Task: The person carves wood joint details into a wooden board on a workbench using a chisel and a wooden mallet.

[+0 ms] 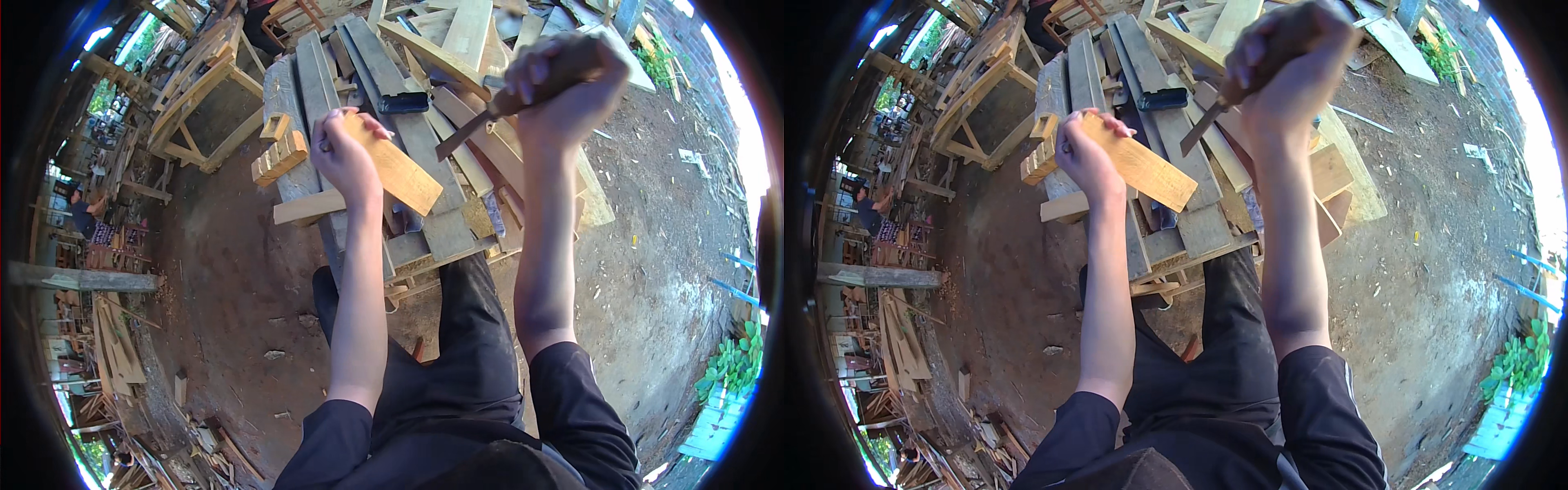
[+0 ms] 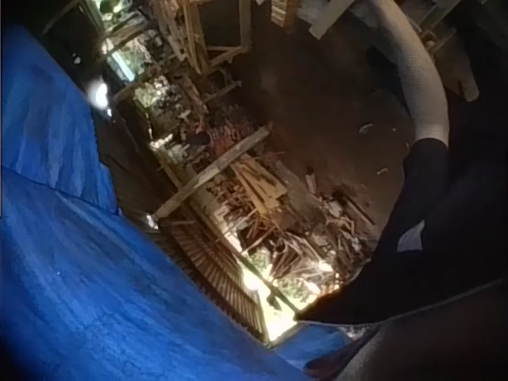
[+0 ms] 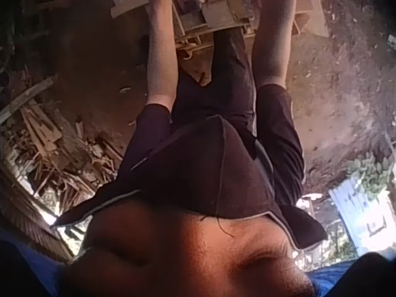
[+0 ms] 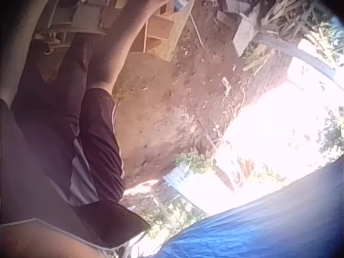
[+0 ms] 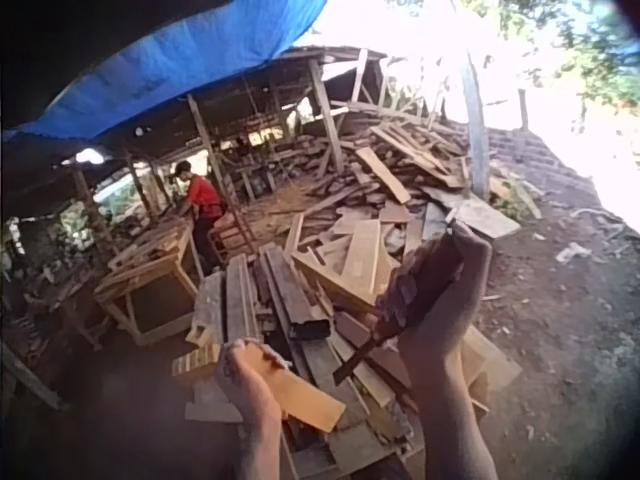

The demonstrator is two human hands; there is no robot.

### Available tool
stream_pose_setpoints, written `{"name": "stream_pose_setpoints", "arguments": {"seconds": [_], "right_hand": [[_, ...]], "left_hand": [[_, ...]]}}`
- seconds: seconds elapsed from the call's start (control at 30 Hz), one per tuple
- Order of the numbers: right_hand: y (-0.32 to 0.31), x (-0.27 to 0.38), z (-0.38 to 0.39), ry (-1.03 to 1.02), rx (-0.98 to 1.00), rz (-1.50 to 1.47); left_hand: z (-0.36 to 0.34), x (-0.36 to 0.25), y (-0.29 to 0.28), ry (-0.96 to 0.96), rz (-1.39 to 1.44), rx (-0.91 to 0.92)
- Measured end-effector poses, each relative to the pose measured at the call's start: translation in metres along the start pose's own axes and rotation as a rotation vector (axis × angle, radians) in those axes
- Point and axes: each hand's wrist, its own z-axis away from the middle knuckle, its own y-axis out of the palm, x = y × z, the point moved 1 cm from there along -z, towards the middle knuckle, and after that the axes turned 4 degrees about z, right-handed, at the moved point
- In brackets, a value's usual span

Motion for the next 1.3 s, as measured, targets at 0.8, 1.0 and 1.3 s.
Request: {"name": "stream_pose_setpoints", "arguments": {"seconds": [0.8,1.0,1.3], "right_hand": [[-0.008,-0.098,0.058,-0.051,0.071,0.592],[0.001,0.001,0.017,-0.024,-0.223,0.078],[-0.034,-0.072,0.034,0.034,-0.122,0.284]], "left_hand": [[0.039,-0.003,0.049,0.263,-0.333,0.153],[0.030,-0.006,0.038,0.108,-0.122,0.129],[0.032,0.004,0.040,0.108,-0.100,0.143]]}}
